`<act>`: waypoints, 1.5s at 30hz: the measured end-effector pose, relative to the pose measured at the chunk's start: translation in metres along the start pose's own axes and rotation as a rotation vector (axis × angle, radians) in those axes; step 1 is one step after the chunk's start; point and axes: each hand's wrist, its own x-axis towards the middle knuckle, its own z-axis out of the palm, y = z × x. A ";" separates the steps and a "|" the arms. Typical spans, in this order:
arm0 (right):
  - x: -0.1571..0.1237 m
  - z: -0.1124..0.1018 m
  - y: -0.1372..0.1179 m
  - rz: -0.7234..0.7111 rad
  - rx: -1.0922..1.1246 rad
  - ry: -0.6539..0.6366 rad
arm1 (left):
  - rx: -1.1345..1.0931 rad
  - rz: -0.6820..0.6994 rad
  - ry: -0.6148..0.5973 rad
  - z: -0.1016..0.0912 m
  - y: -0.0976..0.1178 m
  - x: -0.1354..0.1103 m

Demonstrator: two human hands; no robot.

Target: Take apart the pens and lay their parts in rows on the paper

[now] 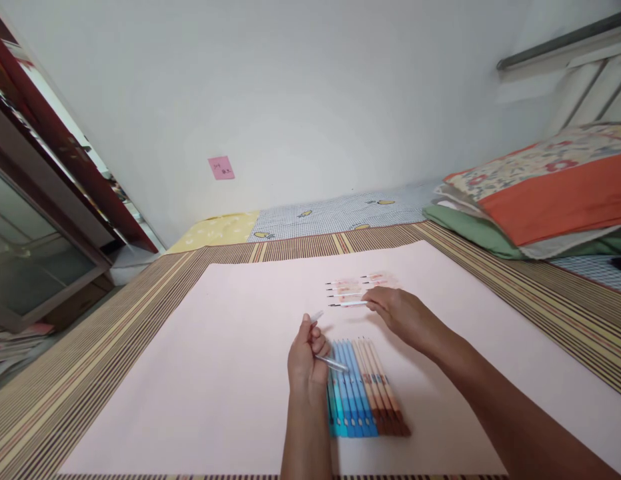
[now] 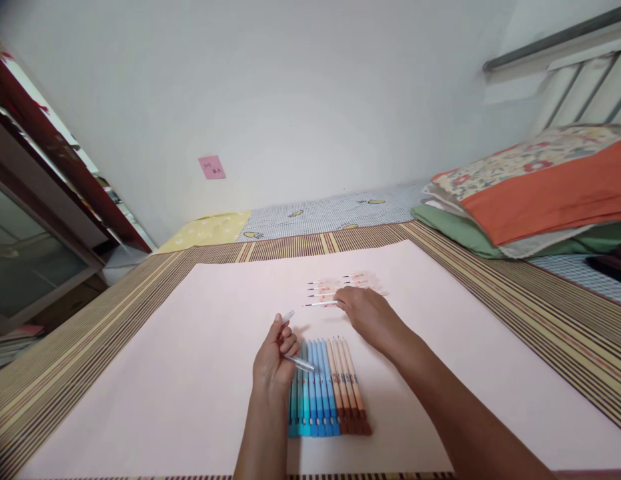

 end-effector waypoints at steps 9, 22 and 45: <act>-0.008 0.040 -0.017 0.029 0.361 -0.218 | 0.183 0.022 -0.083 0.000 -0.016 0.000; 0.040 0.040 -0.043 -0.255 0.160 -0.153 | 0.138 0.099 0.045 -0.011 -0.011 0.011; 0.171 0.127 0.005 0.111 -0.135 -0.181 | -0.030 0.104 0.178 0.000 0.000 0.001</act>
